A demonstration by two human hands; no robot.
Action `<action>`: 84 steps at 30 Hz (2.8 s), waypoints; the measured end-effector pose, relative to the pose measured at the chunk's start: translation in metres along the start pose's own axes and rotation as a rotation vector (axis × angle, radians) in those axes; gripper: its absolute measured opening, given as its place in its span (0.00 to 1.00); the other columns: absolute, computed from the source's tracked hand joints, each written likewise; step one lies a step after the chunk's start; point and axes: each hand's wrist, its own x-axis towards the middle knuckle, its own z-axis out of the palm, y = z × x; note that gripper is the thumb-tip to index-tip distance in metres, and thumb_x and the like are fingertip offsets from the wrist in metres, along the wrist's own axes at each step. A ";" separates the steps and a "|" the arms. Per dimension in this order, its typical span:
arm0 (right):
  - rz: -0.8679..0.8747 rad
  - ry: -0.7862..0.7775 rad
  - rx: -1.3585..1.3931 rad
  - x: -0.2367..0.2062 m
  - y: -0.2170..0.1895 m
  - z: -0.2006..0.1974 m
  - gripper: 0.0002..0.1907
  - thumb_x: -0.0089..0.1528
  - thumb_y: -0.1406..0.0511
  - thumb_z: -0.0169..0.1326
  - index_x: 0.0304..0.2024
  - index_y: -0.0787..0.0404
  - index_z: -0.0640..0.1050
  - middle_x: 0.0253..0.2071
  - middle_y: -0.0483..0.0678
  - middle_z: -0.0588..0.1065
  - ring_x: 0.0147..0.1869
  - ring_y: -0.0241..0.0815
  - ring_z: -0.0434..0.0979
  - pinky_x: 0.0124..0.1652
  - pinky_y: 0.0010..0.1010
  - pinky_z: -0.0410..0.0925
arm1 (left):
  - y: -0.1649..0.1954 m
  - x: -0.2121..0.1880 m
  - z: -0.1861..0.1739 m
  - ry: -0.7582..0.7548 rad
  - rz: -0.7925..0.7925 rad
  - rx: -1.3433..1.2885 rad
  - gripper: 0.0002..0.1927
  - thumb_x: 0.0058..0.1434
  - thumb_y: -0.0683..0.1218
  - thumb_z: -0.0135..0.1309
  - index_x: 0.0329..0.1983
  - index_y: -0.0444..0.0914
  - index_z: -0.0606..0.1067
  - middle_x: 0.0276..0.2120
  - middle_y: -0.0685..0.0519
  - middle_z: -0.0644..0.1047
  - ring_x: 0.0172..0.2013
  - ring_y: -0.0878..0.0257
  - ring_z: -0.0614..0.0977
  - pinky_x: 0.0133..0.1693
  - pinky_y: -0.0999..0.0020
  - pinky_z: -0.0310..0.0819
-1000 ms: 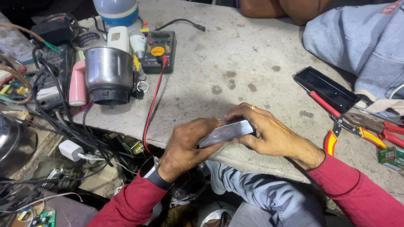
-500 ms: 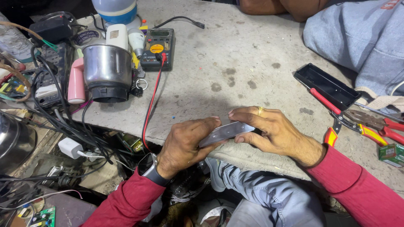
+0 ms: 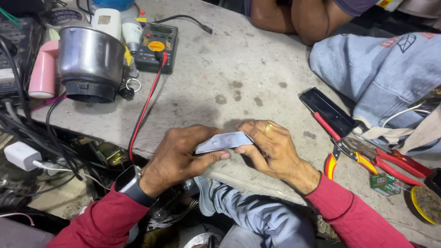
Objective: The person uses a soldering iron to work on a small circuit board, then places the board into a black plastic housing and closes it with a metal cover. The person handles the board, housing, and cover by hand while assembling the unit on a cluttered workbench.
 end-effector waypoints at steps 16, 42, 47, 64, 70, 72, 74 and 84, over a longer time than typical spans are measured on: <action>0.654 -0.092 0.892 -0.005 0.016 0.009 0.24 0.53 0.68 0.70 0.51 0.63 0.77 0.41 0.43 0.81 0.43 0.29 0.80 0.43 0.22 0.74 | -0.001 -0.010 -0.006 0.078 -0.126 -0.161 0.20 0.63 0.48 0.64 0.54 0.33 0.78 0.39 0.47 0.84 0.38 0.63 0.86 0.40 0.68 0.80; 0.818 0.356 0.834 0.047 -0.077 0.033 0.24 0.60 0.61 0.62 0.56 0.65 0.78 0.41 0.50 0.85 0.42 0.33 0.83 0.41 0.24 0.76 | -0.011 -0.007 -0.010 0.024 -0.386 -0.774 0.25 0.71 0.53 0.54 0.64 0.35 0.67 0.52 0.53 0.78 0.52 0.67 0.78 0.54 0.68 0.74; 0.772 0.430 0.678 0.047 -0.073 0.035 0.21 0.61 0.58 0.61 0.51 0.66 0.81 0.37 0.50 0.83 0.37 0.34 0.82 0.36 0.25 0.75 | -0.011 -0.010 -0.005 0.023 -0.396 -0.776 0.27 0.69 0.54 0.53 0.66 0.36 0.66 0.54 0.53 0.77 0.54 0.67 0.77 0.56 0.68 0.72; 0.616 0.560 0.259 0.064 -0.089 0.044 0.15 0.61 0.62 0.64 0.44 0.67 0.81 0.32 0.48 0.79 0.32 0.34 0.81 0.30 0.24 0.74 | -0.008 -0.013 0.007 0.110 -0.388 -0.839 0.35 0.70 0.60 0.50 0.72 0.35 0.59 0.60 0.49 0.72 0.61 0.62 0.72 0.63 0.63 0.65; 0.649 0.568 0.276 0.068 -0.085 0.046 0.16 0.60 0.61 0.65 0.43 0.67 0.82 0.31 0.46 0.78 0.31 0.32 0.80 0.30 0.22 0.74 | -0.015 -0.014 0.012 0.167 -0.364 -0.782 0.32 0.71 0.59 0.46 0.71 0.39 0.55 0.61 0.51 0.70 0.62 0.63 0.70 0.65 0.65 0.63; 0.747 0.474 0.416 0.067 -0.085 0.047 0.21 0.57 0.59 0.66 0.46 0.67 0.81 0.31 0.45 0.78 0.29 0.32 0.79 0.28 0.23 0.73 | -0.017 -0.013 0.011 0.201 -0.416 -0.862 0.29 0.70 0.56 0.46 0.68 0.38 0.58 0.57 0.50 0.72 0.59 0.63 0.73 0.62 0.65 0.66; 0.767 0.412 0.480 0.065 -0.086 0.047 0.25 0.57 0.57 0.66 0.49 0.69 0.80 0.32 0.46 0.77 0.29 0.31 0.78 0.27 0.22 0.73 | -0.019 -0.012 0.008 0.223 -0.463 -0.922 0.23 0.72 0.53 0.46 0.63 0.35 0.62 0.52 0.48 0.74 0.54 0.61 0.75 0.58 0.63 0.70; 0.740 0.337 0.540 0.049 -0.078 0.048 0.23 0.62 0.58 0.60 0.54 0.68 0.79 0.37 0.49 0.82 0.36 0.34 0.83 0.31 0.23 0.75 | -0.018 -0.013 0.008 0.195 -0.402 -0.796 0.21 0.71 0.55 0.44 0.58 0.36 0.65 0.48 0.50 0.74 0.50 0.65 0.75 0.54 0.68 0.71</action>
